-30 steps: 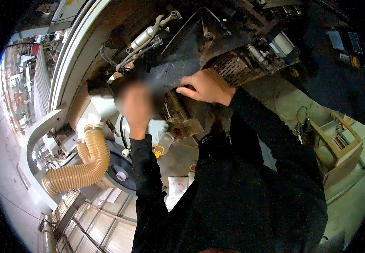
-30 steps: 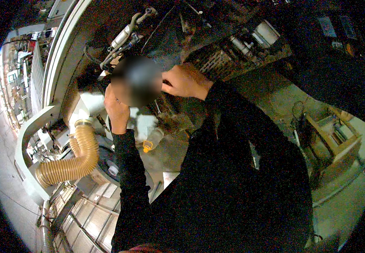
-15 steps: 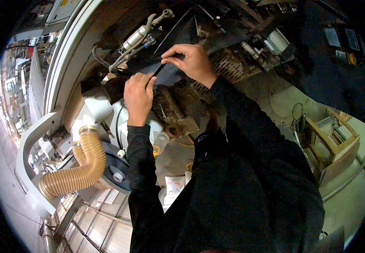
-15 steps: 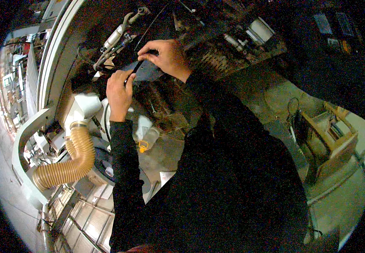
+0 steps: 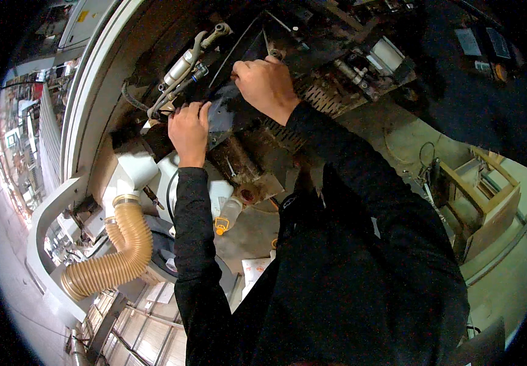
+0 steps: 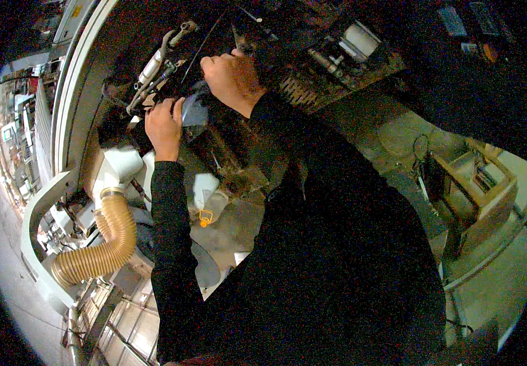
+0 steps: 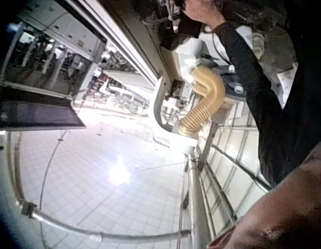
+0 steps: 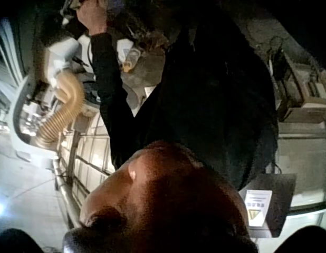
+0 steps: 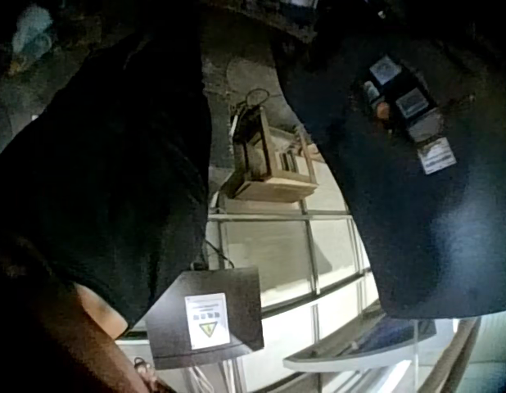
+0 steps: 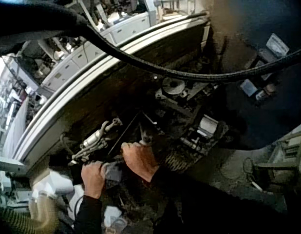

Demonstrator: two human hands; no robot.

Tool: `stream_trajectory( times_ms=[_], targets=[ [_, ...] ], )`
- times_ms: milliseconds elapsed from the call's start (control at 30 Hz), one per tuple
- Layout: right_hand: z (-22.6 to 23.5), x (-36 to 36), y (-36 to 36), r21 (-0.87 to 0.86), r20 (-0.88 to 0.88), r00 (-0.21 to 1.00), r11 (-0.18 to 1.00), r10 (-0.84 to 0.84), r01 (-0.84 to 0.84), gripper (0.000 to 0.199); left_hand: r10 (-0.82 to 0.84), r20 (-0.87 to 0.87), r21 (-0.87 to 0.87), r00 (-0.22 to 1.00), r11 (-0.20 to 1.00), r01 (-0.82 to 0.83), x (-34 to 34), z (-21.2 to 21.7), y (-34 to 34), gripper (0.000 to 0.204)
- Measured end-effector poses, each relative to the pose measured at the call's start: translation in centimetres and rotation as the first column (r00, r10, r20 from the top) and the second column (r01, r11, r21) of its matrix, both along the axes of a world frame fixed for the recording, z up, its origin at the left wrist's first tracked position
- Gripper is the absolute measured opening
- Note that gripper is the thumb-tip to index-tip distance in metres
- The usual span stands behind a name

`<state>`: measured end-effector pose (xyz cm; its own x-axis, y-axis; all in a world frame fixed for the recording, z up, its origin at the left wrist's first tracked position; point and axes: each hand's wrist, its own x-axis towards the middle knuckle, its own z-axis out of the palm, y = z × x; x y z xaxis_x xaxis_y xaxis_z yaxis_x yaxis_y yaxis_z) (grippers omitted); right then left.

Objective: The person uses a wrench to adjust components inside an industrial machine, handles various internal parts by hand, then closes the protective cover and checks the digital control panel.

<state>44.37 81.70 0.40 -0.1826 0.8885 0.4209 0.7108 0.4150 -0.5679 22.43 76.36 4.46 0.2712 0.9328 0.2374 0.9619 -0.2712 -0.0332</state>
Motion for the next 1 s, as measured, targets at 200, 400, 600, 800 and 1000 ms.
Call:
stream_trajectory(
  times_ms=[200, 400, 600, 800, 1000],
  targets=[
    [0.0, 1.7, 2.5, 0.096, 0.108, 0.994, 0.995, -0.019, 0.008, 0.021, -0.027, -0.061, 0.005, 0.998, 1.000, 0.028, -0.4, -0.7, 0.9, 0.024],
    [-0.3, 2.5, 3.5, 0.236, 0.209, 0.977, 0.972, -0.046, -0.004, 0.012, -0.107, -0.146, -0.076, 0.984, 0.992, 0.097, -2.9, -0.9, 1.6, 0.017],
    [-0.1, 2.9, 3.8, 0.235, 0.301, 0.950, 0.972, -0.086, 0.014, 0.010, -0.013, -0.122, -0.201, 0.993, 0.979, -0.012, -3.4, -1.6, 0.6, 0.012],
    [0.0, 2.3, 4.8, 0.223, 0.314, 0.938, 0.972, -0.148, 0.079, 0.008, 0.024, 0.075, -0.208, 0.997, 0.978, -0.008, -1.1, -1.6, 0.1, 0.015],
    [-2.7, 1.1, 5.6, 0.208, 0.313, 0.913, 0.957, -0.260, 0.202, 0.003, -0.062, 0.029, -0.136, 0.998, 0.989, 0.065, 0.0, -1.5, 0.7, 0.022]
  ],
)
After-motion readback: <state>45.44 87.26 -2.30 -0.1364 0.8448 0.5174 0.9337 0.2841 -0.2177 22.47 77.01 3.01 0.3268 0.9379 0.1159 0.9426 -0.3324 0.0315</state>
